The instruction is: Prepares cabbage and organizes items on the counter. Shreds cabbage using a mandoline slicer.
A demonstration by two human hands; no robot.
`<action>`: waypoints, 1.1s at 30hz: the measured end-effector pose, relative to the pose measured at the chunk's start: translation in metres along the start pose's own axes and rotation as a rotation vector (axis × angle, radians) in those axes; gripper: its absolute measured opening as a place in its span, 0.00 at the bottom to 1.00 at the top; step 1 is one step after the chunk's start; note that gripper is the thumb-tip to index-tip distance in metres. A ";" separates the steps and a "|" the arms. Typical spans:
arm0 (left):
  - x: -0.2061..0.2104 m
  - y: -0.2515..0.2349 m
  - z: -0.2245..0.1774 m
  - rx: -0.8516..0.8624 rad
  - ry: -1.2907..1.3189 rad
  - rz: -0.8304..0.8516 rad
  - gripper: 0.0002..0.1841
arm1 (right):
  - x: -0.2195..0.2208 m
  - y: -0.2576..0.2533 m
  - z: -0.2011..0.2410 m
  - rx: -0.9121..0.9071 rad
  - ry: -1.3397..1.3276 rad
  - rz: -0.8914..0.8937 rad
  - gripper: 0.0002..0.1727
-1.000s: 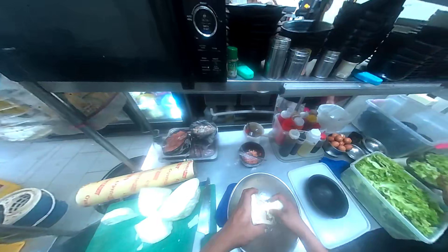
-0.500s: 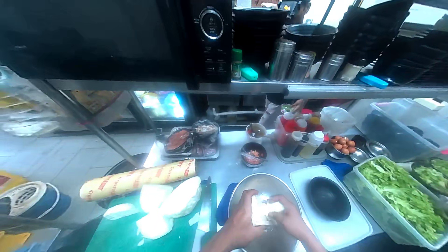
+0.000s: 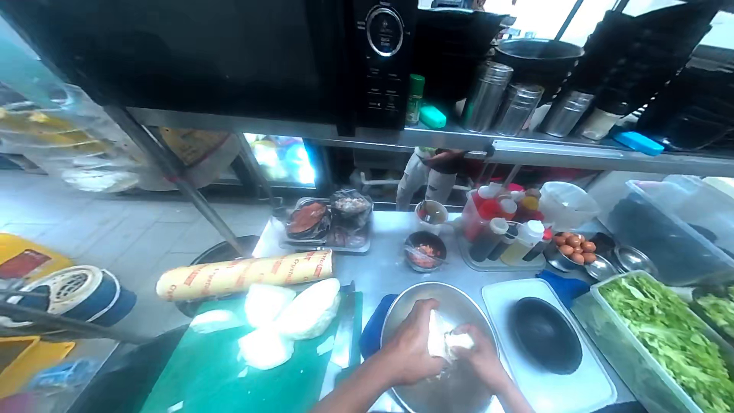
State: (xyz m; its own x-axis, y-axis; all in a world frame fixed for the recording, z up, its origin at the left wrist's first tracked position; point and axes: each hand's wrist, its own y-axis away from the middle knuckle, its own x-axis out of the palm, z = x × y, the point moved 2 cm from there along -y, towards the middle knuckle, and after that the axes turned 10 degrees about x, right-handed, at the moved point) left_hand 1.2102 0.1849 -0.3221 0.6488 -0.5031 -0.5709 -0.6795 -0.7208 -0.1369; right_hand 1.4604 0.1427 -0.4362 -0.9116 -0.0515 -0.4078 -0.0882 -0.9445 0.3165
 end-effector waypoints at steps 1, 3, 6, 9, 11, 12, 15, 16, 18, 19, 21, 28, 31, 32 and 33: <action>0.000 -0.002 -0.001 0.003 -0.004 0.004 0.57 | -0.001 0.001 0.004 -0.012 -0.015 -0.007 0.22; -0.001 -0.006 -0.001 -0.005 -0.007 0.017 0.57 | -0.003 0.009 0.035 -0.115 -0.096 0.000 0.23; -0.001 -0.011 0.000 -0.010 -0.018 0.030 0.57 | -0.003 0.011 0.047 -0.157 -0.144 0.011 0.23; -0.003 -0.012 0.001 0.002 -0.012 0.037 0.58 | 0.001 -0.002 -0.005 0.032 -0.016 -0.029 0.24; -0.004 -0.013 0.003 0.013 -0.016 0.025 0.58 | -0.001 0.001 0.003 0.009 -0.036 -0.044 0.24; -0.004 -0.013 0.004 0.012 -0.020 0.019 0.57 | -0.001 0.006 0.021 -0.044 -0.082 -0.042 0.24; 0.000 -0.011 0.002 0.004 -0.027 0.036 0.57 | 0.002 0.015 0.039 -0.136 -0.161 -0.033 0.24; -0.001 -0.012 0.002 0.003 -0.030 0.044 0.57 | 0.003 0.010 0.027 -0.093 -0.133 -0.044 0.23; -0.001 -0.010 0.001 0.005 -0.028 0.048 0.57 | 0.004 0.002 -0.004 0.034 -0.073 -0.055 0.23; 0.000 -0.009 0.002 0.009 -0.027 0.044 0.57 | 0.004 0.003 -0.007 0.051 -0.065 -0.055 0.23; -0.002 -0.009 0.004 0.008 -0.020 0.026 0.57 | 0.003 0.009 0.019 -0.007 -0.102 -0.060 0.24; -0.002 -0.001 0.004 0.002 -0.017 0.028 0.57 | 0.009 0.008 -0.002 0.042 -0.068 -0.039 0.23; -0.001 0.001 0.006 -0.018 -0.011 0.015 0.57 | 0.008 0.018 0.037 -0.061 -0.126 -0.014 0.23; 0.000 0.002 0.005 -0.029 -0.004 0.024 0.57 | 0.009 0.020 0.042 -0.086 -0.155 -0.003 0.23; -0.001 0.002 0.004 -0.035 -0.001 0.029 0.57 | 0.010 0.018 0.037 -0.080 -0.154 0.001 0.22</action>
State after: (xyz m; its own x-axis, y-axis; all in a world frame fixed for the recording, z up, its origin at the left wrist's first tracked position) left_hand 1.2071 0.1856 -0.3252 0.6288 -0.5236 -0.5749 -0.6855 -0.7222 -0.0921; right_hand 1.4346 0.1369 -0.4032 -0.9630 -0.0084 -0.2695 -0.0602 -0.9676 0.2453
